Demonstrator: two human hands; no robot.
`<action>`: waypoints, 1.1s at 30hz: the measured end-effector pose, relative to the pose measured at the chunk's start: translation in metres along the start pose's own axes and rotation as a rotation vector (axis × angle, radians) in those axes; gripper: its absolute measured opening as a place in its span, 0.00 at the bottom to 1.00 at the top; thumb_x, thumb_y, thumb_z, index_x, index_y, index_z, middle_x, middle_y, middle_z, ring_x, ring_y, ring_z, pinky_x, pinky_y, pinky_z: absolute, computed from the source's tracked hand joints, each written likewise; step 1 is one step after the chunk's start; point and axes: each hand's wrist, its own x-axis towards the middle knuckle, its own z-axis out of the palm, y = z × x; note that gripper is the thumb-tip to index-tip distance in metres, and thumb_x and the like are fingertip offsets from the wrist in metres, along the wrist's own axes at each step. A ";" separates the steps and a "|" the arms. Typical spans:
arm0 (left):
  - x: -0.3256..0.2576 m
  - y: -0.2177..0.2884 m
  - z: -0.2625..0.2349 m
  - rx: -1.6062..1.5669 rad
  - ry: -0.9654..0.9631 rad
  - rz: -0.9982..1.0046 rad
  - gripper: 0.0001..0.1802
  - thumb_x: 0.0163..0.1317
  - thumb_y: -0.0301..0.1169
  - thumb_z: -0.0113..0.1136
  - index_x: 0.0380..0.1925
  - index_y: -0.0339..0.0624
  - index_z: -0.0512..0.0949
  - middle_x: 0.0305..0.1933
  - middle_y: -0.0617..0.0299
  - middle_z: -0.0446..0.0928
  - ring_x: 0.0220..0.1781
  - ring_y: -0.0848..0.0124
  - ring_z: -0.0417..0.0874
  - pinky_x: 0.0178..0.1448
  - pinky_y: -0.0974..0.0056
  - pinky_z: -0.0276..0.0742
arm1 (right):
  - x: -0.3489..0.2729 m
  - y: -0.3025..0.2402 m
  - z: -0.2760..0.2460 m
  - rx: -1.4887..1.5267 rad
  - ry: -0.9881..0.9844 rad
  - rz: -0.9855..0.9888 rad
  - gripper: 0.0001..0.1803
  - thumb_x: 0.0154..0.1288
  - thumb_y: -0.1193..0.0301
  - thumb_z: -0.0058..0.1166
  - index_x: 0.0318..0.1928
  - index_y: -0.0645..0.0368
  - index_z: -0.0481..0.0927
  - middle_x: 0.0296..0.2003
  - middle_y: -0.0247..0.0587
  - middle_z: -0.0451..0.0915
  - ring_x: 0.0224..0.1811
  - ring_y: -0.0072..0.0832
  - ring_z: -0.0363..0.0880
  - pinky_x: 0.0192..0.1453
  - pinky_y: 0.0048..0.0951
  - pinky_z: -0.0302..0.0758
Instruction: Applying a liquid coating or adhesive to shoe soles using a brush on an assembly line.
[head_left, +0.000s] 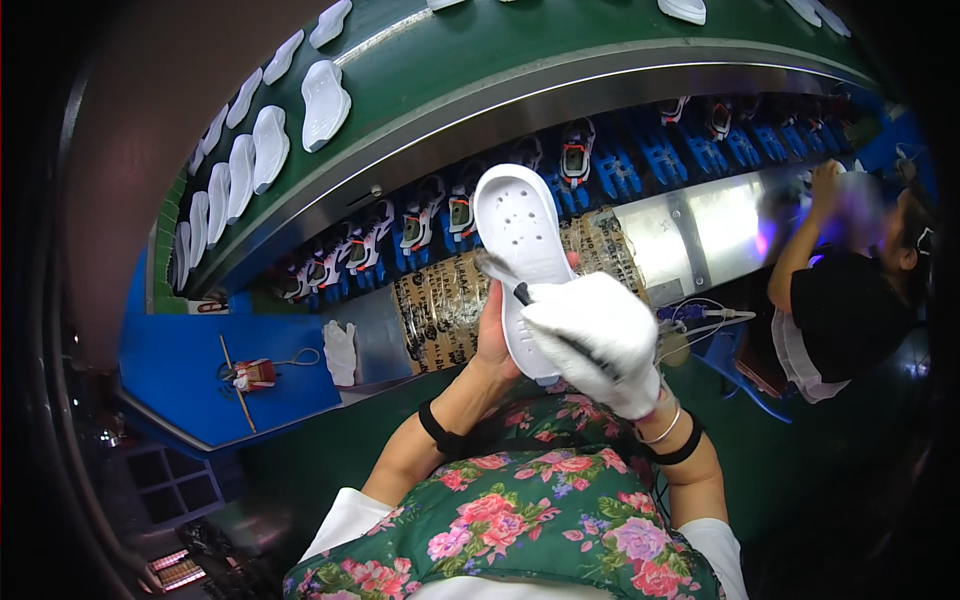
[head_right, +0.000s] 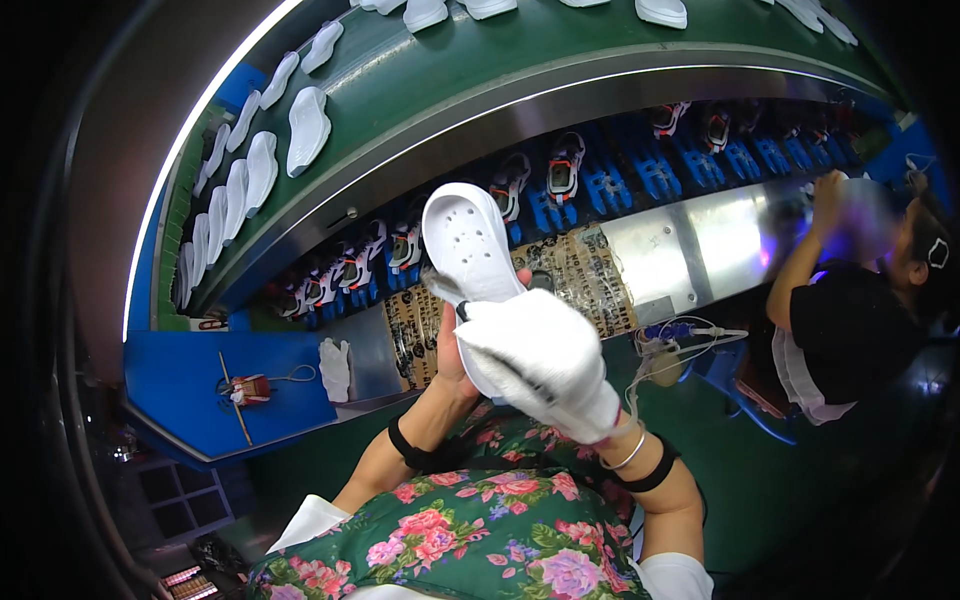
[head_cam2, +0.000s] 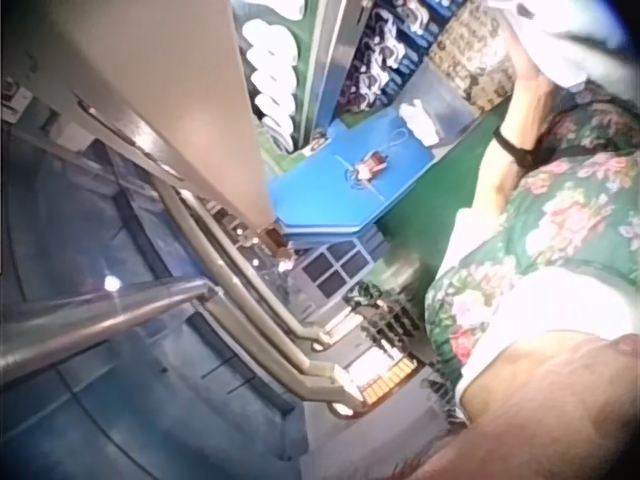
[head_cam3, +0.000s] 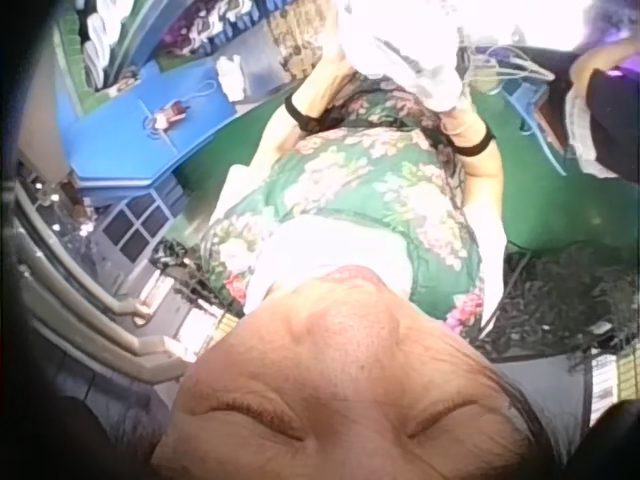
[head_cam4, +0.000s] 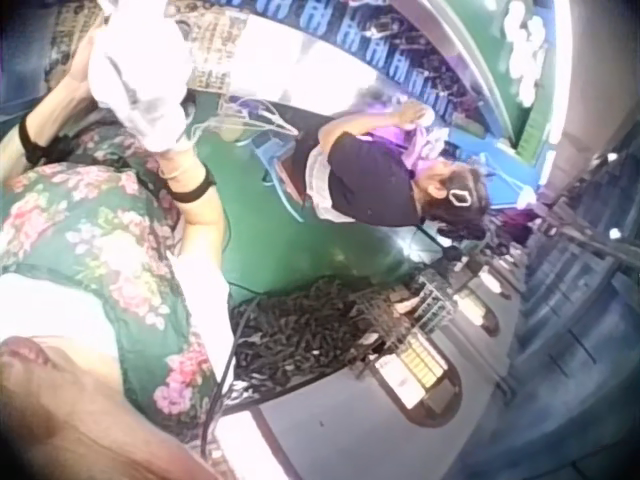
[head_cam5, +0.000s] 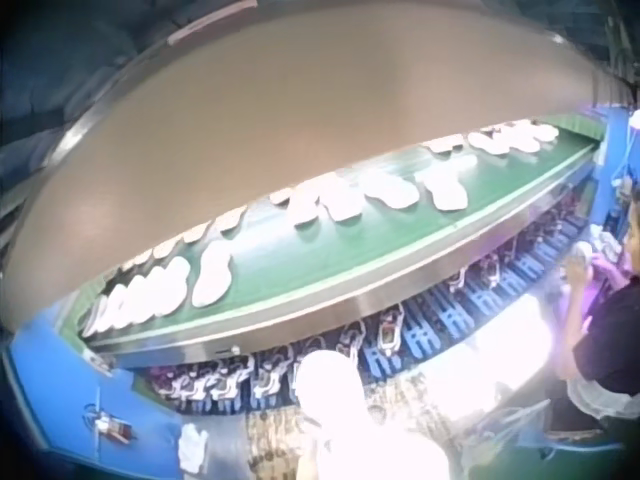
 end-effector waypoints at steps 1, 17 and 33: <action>0.004 0.001 -0.004 -0.034 -0.046 0.038 0.46 0.73 0.65 0.38 0.78 0.42 0.52 0.77 0.49 0.61 0.76 0.53 0.67 0.77 0.45 0.66 | -0.002 0.007 -0.001 0.152 0.040 0.123 0.16 0.53 0.81 0.67 0.44 0.61 0.88 0.42 0.47 0.88 0.43 0.38 0.87 0.48 0.35 0.82; 0.028 0.008 0.008 -0.143 -0.021 0.092 0.47 0.69 0.69 0.42 0.77 0.52 0.55 0.76 0.54 0.63 0.66 0.42 0.76 0.64 0.34 0.78 | -0.019 0.018 -0.002 0.093 -0.004 -0.064 0.12 0.54 0.79 0.69 0.41 0.58 0.89 0.42 0.46 0.88 0.40 0.43 0.87 0.49 0.38 0.82; 0.029 0.024 -0.004 -0.113 -0.009 -0.111 0.54 0.64 0.73 0.45 0.77 0.44 0.54 0.75 0.45 0.62 0.60 0.40 0.78 0.58 0.36 0.82 | -0.029 0.024 -0.021 0.246 -0.065 0.167 0.12 0.55 0.76 0.71 0.42 0.54 0.89 0.39 0.39 0.88 0.39 0.35 0.86 0.43 0.33 0.82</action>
